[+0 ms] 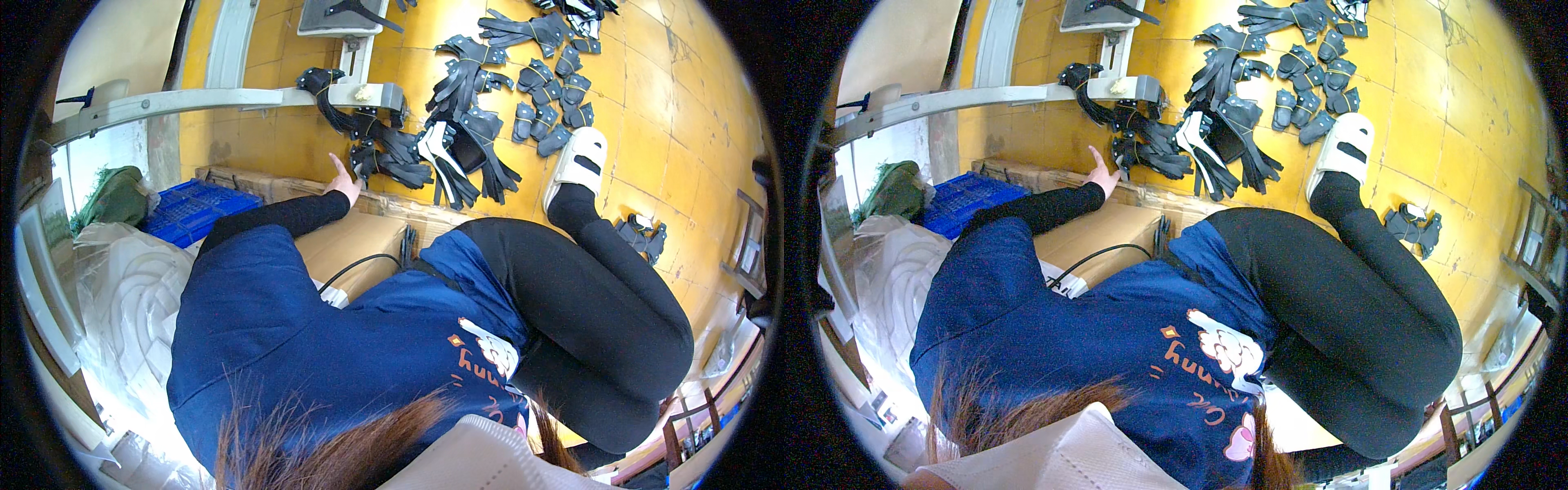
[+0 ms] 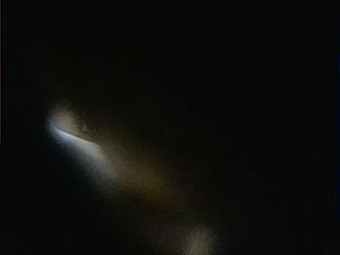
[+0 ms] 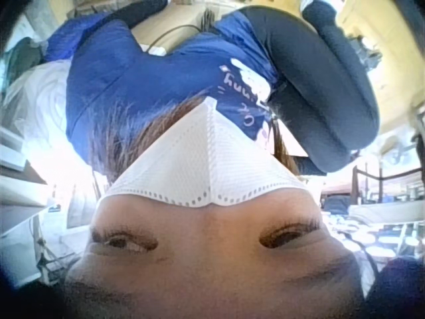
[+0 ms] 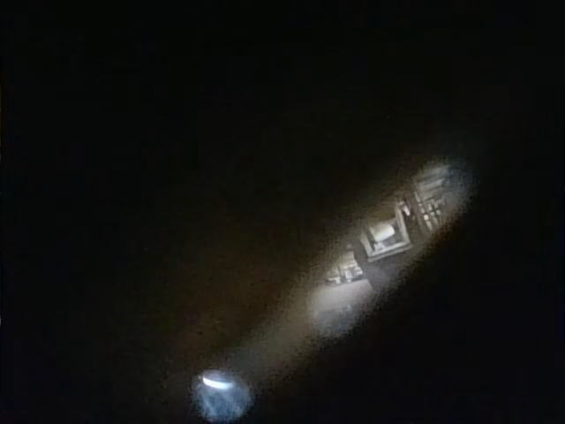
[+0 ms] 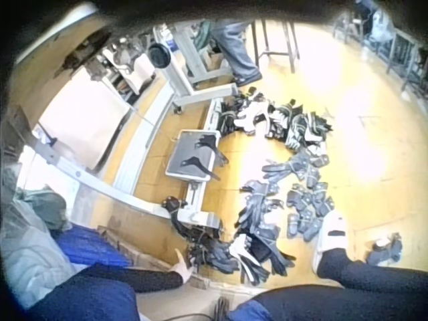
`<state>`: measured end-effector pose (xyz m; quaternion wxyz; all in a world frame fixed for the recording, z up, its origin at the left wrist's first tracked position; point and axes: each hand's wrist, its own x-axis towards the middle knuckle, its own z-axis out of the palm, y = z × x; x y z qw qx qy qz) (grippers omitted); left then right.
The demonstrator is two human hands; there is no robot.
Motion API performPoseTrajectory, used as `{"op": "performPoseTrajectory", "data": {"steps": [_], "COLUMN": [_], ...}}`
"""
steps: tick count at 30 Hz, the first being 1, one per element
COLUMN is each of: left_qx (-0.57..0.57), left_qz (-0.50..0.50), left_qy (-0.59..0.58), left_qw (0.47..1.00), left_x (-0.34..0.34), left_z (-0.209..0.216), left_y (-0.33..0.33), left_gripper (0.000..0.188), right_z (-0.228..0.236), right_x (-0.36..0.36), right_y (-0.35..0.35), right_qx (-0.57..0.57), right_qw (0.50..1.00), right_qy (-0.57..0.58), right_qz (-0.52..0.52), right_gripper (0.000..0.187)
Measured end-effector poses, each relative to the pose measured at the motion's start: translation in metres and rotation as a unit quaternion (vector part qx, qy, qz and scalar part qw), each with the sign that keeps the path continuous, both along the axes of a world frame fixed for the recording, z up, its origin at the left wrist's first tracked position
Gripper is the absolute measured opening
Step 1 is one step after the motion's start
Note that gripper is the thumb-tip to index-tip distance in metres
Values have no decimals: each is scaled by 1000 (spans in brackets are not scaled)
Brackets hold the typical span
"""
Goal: The person sits on the floor and repeatedly picks up, aligns, and stacks black gloves into neat bundles. They occasionally place bundles aside and continue gathering more gloves from the surrounding pile.
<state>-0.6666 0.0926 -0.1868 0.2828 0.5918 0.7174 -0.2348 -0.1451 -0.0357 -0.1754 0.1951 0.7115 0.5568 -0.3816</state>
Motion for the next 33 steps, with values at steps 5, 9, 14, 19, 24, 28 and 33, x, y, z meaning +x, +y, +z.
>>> {"op": "performPoseTrajectory", "data": {"steps": [5,9,14,19,24,28,33], "left_qx": [-35,36,25,7,-143,-63,56], "left_qz": [-106,-226,107,-369,-602,-475,-313], "left_qy": [-146,-272,-305,-324,-570,-746,-742], "left_qw": [983,935,946,871,541,462,591], "left_x": [49,80,99,146,247,252,264], "left_z": [20,32,15,47,172,147,136], "left_y": [-5,-12,9,-9,-58,-96,-63], "left_gripper": [96,91,106,85,40,29,27], "right_z": [1,-1,-1,-2,5,-1,11], "right_x": [8,3,0,1,11,-6,16], "right_y": [-5,0,4,8,0,12,-6], "right_qx": [-1,9,26,40,40,44,36], "right_qw": [1000,1000,1000,999,998,999,998], "right_qy": [-13,-8,-5,-10,-20,-7,-36], "right_qz": [-11,-14,-15,-20,-36,-25,-48], "right_gripper": [35,35,36,36,36,37,37]}}
